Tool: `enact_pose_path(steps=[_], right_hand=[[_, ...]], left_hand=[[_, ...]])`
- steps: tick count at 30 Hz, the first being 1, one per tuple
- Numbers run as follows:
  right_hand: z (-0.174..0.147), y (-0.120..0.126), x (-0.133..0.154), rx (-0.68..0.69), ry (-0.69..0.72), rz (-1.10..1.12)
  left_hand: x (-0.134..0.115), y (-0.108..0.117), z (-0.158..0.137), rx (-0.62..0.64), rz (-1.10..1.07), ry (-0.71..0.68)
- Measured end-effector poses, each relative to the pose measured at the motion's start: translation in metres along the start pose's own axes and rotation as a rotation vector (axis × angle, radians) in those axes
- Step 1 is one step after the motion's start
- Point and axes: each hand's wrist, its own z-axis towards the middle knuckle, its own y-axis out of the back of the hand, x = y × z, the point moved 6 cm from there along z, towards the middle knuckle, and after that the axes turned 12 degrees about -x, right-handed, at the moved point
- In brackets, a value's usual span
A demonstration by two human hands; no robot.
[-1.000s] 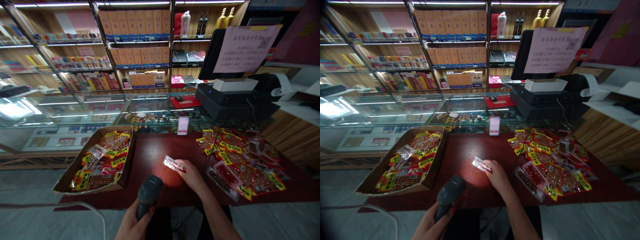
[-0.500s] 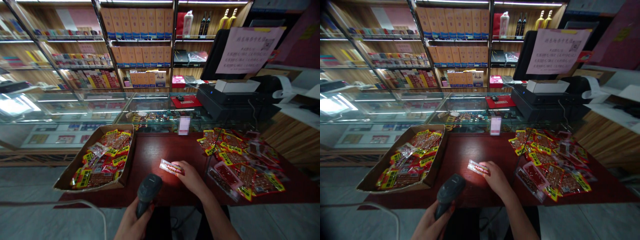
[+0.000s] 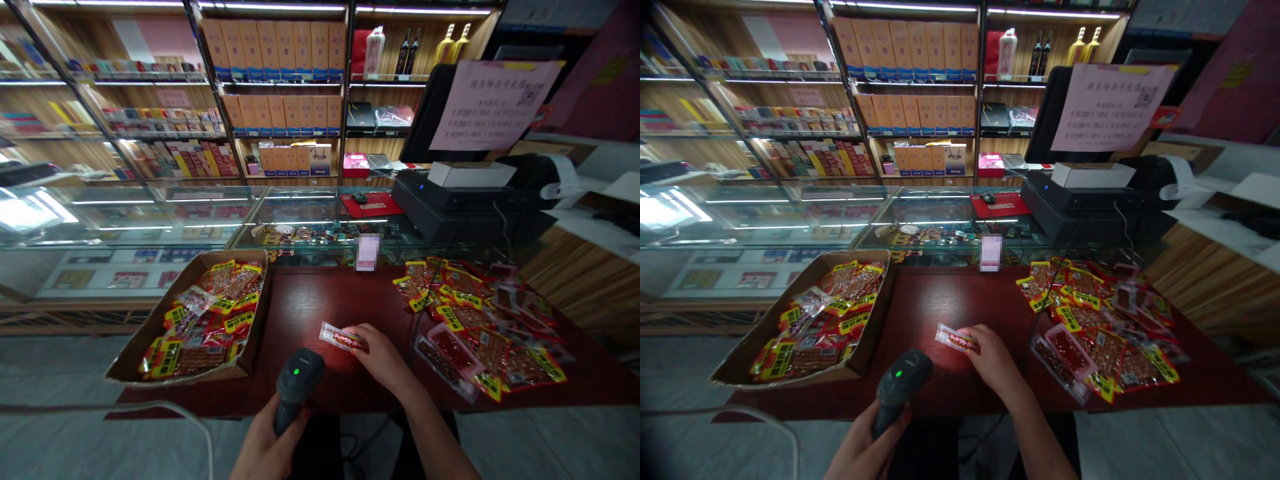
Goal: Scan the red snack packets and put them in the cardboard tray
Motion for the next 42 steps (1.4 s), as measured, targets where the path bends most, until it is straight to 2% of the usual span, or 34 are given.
enact_pose_path(steps=[5,9,12,15,17,19,20,22,23,26,28,29,31,33,36,38,42], right_hand=[[-0.004,0.002,0.001,0.014,-0.007,0.024],[0.009,-0.008,0.005,-0.021,-0.099,0.143],[0.038,-0.043,0.041,0.064,-0.102,0.350],[0.070,-0.088,0.099,0.189,0.015,0.531],[0.085,-0.109,0.128,0.236,0.128,0.486],[0.096,-0.112,0.135,0.193,0.249,0.350],[0.099,-0.106,0.129,0.140,0.289,0.271],[0.104,-0.078,0.095,0.002,0.273,0.069],[0.106,-0.057,0.070,-0.077,0.213,-0.062],[0.098,0.021,-0.012,-0.378,-0.053,-0.646],[0.086,0.059,-0.048,-0.469,-0.147,-0.939],[0.078,0.070,-0.061,-0.469,-0.172,-1.036],[0.062,0.073,-0.074,-0.409,-0.174,-1.136],[0.045,0.058,-0.072,-0.348,-0.111,-1.136],[0.023,0.030,-0.056,-0.304,0.013,-1.005],[0.017,0.020,-0.048,-0.280,0.042,-0.887],[0.025,0.031,-0.049,-0.336,-0.045,-0.818]], left_hand=[[-0.001,-0.001,0.001,-0.002,-0.012,-0.025],[0.006,-0.002,0.003,-0.008,-0.047,0.000],[0.011,-0.001,0.003,-0.026,-0.061,0.018],[0.012,0.001,0.001,-0.039,-0.038,0.011],[0.012,0.004,-0.001,-0.050,-0.007,0.011],[0.012,0.006,-0.002,-0.051,0.010,0.015],[0.012,0.008,-0.003,-0.049,0.007,0.018],[0.014,0.011,-0.003,-0.053,-0.007,0.029],[0.016,0.012,-0.003,-0.059,-0.017,0.037],[0.020,0.013,0.000,-0.074,-0.044,0.051],[0.022,0.010,0.002,-0.070,-0.061,0.060],[0.023,0.008,0.003,-0.066,-0.066,0.065],[0.023,0.003,0.005,-0.048,-0.070,0.061],[0.022,-0.002,0.006,-0.030,-0.066,0.042],[0.020,-0.009,0.006,-0.001,-0.052,0.015],[0.017,-0.012,0.005,0.015,-0.047,0.005],[0.012,-0.010,0.001,-0.014,-0.019,-0.008]])
